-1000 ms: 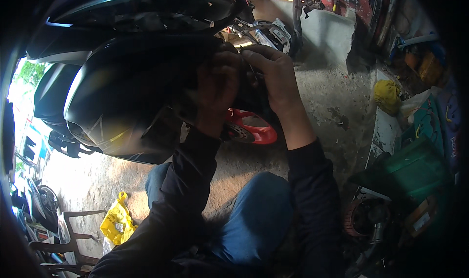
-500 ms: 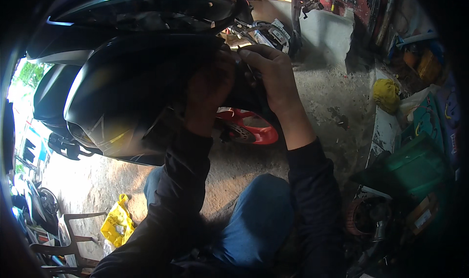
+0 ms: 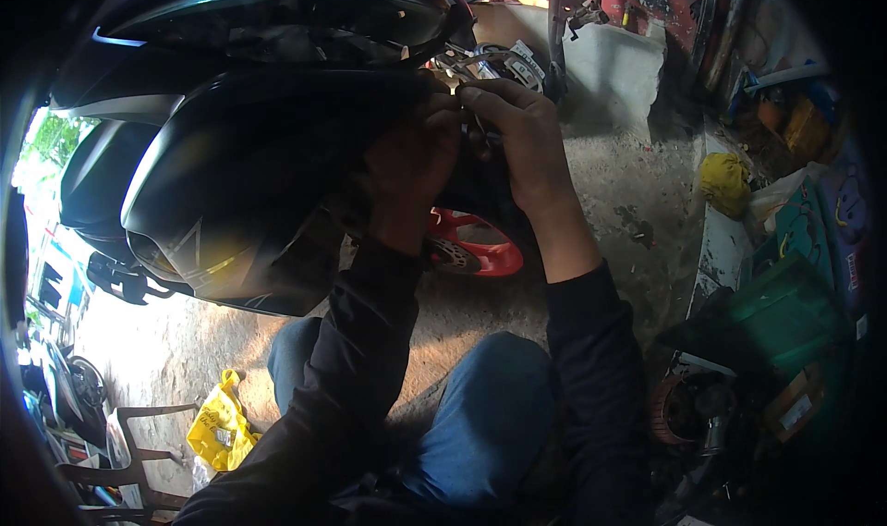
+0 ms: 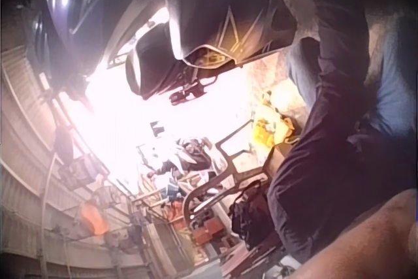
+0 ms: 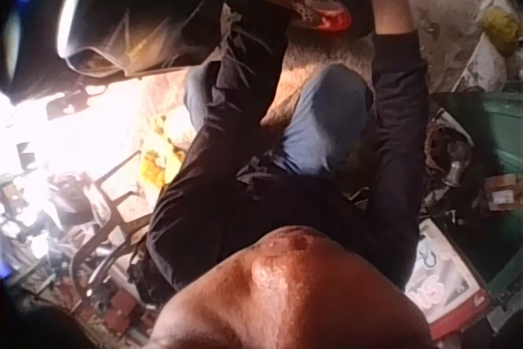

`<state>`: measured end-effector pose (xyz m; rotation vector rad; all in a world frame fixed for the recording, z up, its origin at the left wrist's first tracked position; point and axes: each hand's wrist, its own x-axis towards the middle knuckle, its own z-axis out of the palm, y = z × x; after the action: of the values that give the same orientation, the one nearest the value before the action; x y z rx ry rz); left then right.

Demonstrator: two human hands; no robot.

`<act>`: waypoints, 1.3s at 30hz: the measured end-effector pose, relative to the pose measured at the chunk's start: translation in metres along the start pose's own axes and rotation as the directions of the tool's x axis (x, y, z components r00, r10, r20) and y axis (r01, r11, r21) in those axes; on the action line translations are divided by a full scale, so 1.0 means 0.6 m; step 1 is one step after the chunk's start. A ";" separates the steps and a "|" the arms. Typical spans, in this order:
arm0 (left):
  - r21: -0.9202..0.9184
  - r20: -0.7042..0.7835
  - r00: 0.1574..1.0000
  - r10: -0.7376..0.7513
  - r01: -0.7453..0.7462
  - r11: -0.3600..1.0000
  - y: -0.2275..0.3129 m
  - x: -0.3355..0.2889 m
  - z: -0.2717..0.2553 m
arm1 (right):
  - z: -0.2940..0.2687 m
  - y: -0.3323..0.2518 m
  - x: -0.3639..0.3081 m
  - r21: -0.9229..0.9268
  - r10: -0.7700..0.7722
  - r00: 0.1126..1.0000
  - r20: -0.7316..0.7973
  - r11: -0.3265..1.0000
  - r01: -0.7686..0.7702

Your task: The person removes and detaches components of a motorcycle fairing. They use their hands to pull and unclip plastic panels, reach inside the frame to disconnect wiring connectors, and use a screwdriver to loosen internal fasteners.

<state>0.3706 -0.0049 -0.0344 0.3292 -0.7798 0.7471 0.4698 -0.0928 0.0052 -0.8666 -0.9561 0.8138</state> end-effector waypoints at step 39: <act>0.830 -0.500 0.169 0.849 0.373 0.415 0.367 -0.627 0.115 | 0.415 0.443 -0.213 -0.650 0.626 0.261 0.735 0.760 0.009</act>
<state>-0.0009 -0.0686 -0.2637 0.5190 1.0536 1.5506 0.1457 -0.0312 -0.1945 -1.0964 -2.2294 1.5564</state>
